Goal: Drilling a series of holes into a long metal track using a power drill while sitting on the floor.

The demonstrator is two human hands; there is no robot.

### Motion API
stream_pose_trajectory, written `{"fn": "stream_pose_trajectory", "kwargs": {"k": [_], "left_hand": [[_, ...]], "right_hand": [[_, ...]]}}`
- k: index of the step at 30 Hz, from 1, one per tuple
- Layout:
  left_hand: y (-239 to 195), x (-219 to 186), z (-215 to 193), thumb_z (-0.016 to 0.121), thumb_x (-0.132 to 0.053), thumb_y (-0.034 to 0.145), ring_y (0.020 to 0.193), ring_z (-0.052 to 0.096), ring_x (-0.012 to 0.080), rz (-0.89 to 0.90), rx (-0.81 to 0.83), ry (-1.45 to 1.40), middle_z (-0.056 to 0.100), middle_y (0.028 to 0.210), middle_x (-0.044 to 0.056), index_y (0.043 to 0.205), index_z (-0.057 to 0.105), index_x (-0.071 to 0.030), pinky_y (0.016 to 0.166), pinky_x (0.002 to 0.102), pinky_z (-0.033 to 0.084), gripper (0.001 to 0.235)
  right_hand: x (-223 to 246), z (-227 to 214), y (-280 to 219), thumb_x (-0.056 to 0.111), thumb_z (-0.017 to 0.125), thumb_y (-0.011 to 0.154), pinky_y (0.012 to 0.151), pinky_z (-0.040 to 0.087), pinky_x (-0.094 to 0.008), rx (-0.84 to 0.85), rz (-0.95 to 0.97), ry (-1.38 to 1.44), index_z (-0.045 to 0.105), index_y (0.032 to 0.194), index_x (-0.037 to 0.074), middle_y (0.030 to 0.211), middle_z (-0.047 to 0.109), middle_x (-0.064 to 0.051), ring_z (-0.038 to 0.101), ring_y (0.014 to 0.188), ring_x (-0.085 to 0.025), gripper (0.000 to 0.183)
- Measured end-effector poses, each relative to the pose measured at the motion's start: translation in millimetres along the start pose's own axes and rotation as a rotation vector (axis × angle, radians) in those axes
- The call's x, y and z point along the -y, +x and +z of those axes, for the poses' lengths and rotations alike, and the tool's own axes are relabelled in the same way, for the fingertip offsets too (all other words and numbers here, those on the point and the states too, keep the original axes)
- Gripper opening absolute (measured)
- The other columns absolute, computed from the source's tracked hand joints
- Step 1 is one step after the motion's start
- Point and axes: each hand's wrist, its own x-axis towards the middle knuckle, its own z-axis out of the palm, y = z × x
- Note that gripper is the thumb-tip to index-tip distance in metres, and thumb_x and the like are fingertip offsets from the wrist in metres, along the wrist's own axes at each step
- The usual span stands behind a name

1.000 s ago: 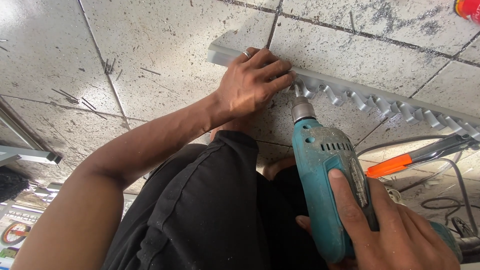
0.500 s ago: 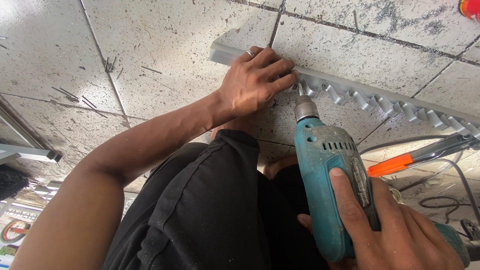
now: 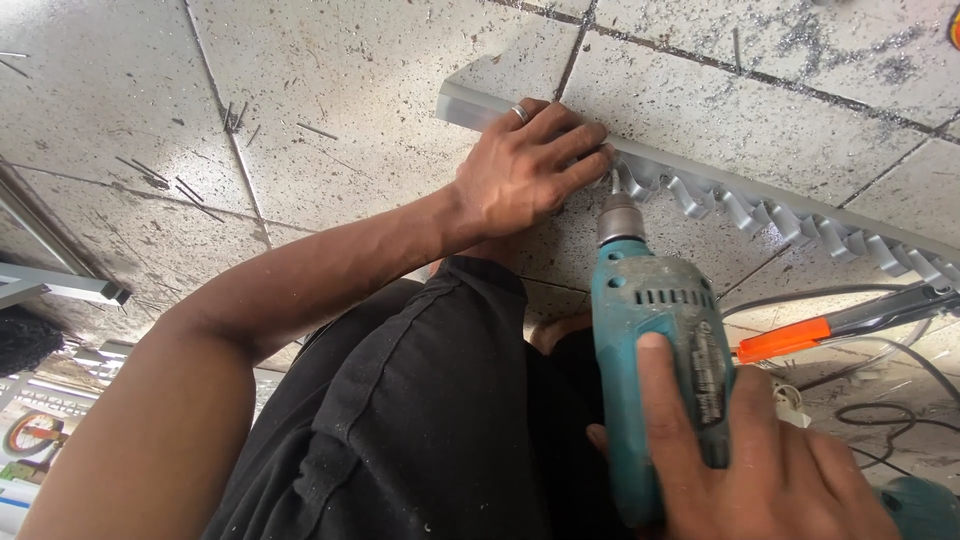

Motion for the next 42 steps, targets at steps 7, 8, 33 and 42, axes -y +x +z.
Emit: {"fn": "stream_pose_trajectory", "kwargs": {"k": [7, 8, 33, 42], "left_hand": [[2.7, -0.1, 0.4, 0.072, -0.019, 0.086, 0.104, 0.056, 0.0155, 0.009, -0.003, 0.011, 0.062, 0.118, -0.002, 0.109, 0.065, -0.019, 0.078, 0.03, 0.051, 0.024], [2.4, 0.1, 0.7, 0.072, -0.019, 0.086, 0.104, 0.056, 0.0155, 0.013, -0.002, 0.009, 0.062, 0.118, -0.002, 0.109, 0.065, -0.019, 0.078, 0.03, 0.051, 0.024], [5.2, 1.6, -2.8, 0.071, -0.019, 0.086, 0.103, 0.057, 0.0144, 0.049, -0.019, -0.018, 0.063, 0.116, -0.002, 0.109, 0.064, -0.018, 0.078, 0.029, 0.049, 0.024], [4.9, 1.5, -5.7, 0.072, -0.019, 0.086, 0.104, 0.057, 0.015, 0.045, -0.008, -0.032, 0.062, 0.116, -0.001, 0.11, 0.064, -0.017, 0.08, 0.03, 0.049, 0.026]], "right_hand": [[10.5, -12.9, 19.8, 0.0, 0.068, 0.086, 0.047, 0.033, -0.024, -0.274, -0.078, -0.173, 0.057, 0.134, 0.018, 0.083, 0.069, -0.021, 0.041, 0.041, -0.011, 0.052], [10.8, -12.5, 19.5, 0.0, 0.068, 0.086, 0.047, 0.033, -0.024, -0.272, -0.074, -0.171, 0.057, 0.134, 0.018, 0.083, 0.069, -0.021, 0.041, 0.041, -0.011, 0.052], [12.3, -23.7, 18.3, 0.018, 0.063, 0.087, 0.047, 0.037, -0.02, -0.147, 0.044, -0.093, 0.057, 0.134, 0.026, 0.093, 0.066, -0.015, 0.044, 0.042, -0.009, 0.048], [10.2, -21.8, 15.6, 0.034, 0.061, 0.089, 0.045, 0.038, -0.018, -0.071, 0.034, -0.114, 0.055, 0.136, 0.03, 0.092, 0.066, -0.012, 0.045, 0.039, -0.006, 0.048]]}}
